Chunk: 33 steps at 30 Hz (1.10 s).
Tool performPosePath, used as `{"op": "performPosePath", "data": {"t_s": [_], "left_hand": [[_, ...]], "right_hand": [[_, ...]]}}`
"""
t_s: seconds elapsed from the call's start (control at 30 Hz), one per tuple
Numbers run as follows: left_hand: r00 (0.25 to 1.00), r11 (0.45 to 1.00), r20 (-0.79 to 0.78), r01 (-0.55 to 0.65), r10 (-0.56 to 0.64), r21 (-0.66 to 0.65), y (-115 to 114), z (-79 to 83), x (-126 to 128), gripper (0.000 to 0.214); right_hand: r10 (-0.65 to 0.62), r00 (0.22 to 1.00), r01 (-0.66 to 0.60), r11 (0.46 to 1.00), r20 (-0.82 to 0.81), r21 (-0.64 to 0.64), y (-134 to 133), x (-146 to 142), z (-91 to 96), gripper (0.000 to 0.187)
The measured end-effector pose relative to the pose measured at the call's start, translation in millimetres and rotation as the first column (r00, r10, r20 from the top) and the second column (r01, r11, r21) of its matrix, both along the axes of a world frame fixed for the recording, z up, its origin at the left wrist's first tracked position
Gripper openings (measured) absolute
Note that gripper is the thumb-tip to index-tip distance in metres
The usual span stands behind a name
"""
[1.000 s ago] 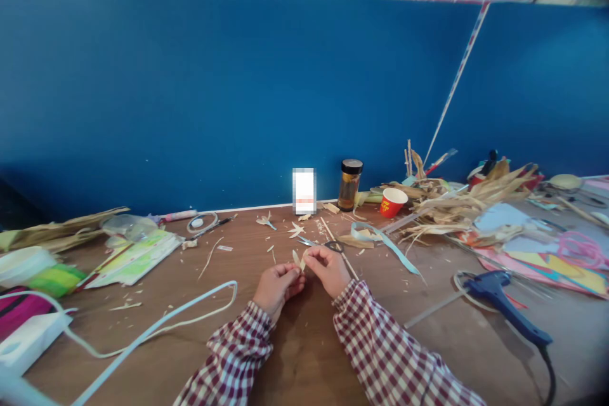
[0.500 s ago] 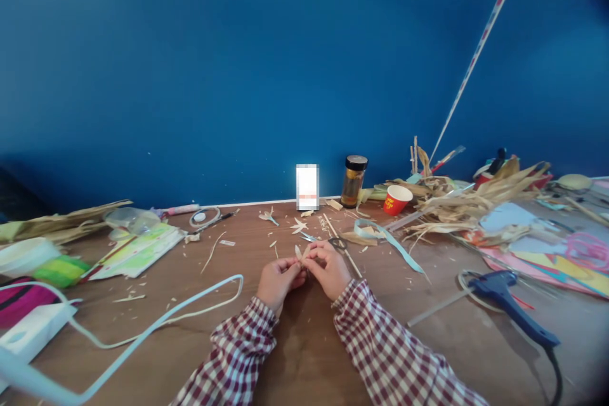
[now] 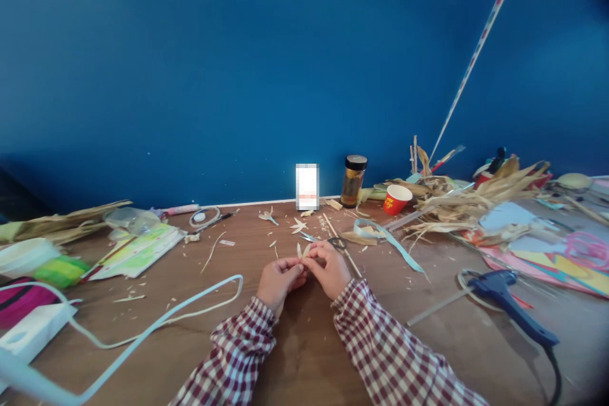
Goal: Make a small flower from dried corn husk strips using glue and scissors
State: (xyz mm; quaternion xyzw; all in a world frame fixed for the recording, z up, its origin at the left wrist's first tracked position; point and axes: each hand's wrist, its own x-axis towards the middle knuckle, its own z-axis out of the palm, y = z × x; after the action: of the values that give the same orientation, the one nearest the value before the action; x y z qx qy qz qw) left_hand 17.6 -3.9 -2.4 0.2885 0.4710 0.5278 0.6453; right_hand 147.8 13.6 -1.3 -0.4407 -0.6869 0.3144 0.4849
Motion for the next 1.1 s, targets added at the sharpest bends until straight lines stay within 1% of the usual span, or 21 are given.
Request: {"op": "performPosePath", "data": {"t_s": [0.1, 0.23, 0.4, 0.6, 0.73, 0.87, 0.93, 1.0, 1.07, 1.1], "left_hand": [[1.000, 1.000, -0.014, -0.013, 0.013, -0.016, 1, -2.3, 0, 0.021], [0.999, 0.999, -0.016, -0.034, 0.034, -0.006, 0, -4.0, 0, 0.023], [0.997, 0.997, -0.002, -0.072, 0.072, -0.006, -1, -2.4, 1, 0.025], [0.998, 0.998, 0.020, -0.061, 0.062, -0.009, -3, 3.6, 3, 0.022], [0.998, 0.999, 0.034, -0.044, 0.045, -0.015, -3, 3.7, 3, 0.020], [0.999, 0.999, 0.026, -0.033, 0.033, -0.019, -4, 2.7, 2, 0.016], [0.999, 1.000, 0.031, -0.020, 0.021, -0.015, -4, 3.0, 2, 0.015], [0.999, 1.000, 0.047, -0.009, 0.010, -0.021, -4, 4.0, 2, 0.013], [0.998, 0.999, 0.061, -0.004, 0.006, -0.036, -5, 5.3, 2, 0.011], [0.998, 0.999, 0.065, -0.003, 0.006, -0.044, -5, 5.9, 2, 0.010]], "right_hand": [[0.006, 1.000, -0.006, 1.000, 0.001, 0.012, -1, -1, 0.9, 0.007], [0.006, 1.000, -0.006, 0.999, 0.010, 0.031, -3, -2, 3.0, 0.006], [-0.005, 1.000, 0.005, 0.998, 0.012, 0.060, -4, -4, 3.8, 0.007], [-0.014, 1.000, 0.013, 0.999, 0.016, 0.051, -4, -4, 1.2, 0.007], [-0.024, 1.000, 0.024, 0.999, 0.006, 0.047, -4, -3, 1.2, 0.005], [-0.057, 0.998, 0.056, 0.998, -0.030, -0.019, -5, -4, 2.2, 0.008], [-0.063, 0.993, 0.055, 0.995, -0.097, -0.080, -5, -5, 2.2, 0.014], [-0.021, 0.979, -0.012, 0.987, -0.202, -0.160, -4, -4, 1.8, 0.024], [0.053, 0.953, -0.127, 0.964, -0.299, -0.235, -1, -3, 1.5, 0.033], [0.082, 0.940, -0.176, 0.948, -0.331, -0.266, 0, -2, 1.5, 0.034]]}}
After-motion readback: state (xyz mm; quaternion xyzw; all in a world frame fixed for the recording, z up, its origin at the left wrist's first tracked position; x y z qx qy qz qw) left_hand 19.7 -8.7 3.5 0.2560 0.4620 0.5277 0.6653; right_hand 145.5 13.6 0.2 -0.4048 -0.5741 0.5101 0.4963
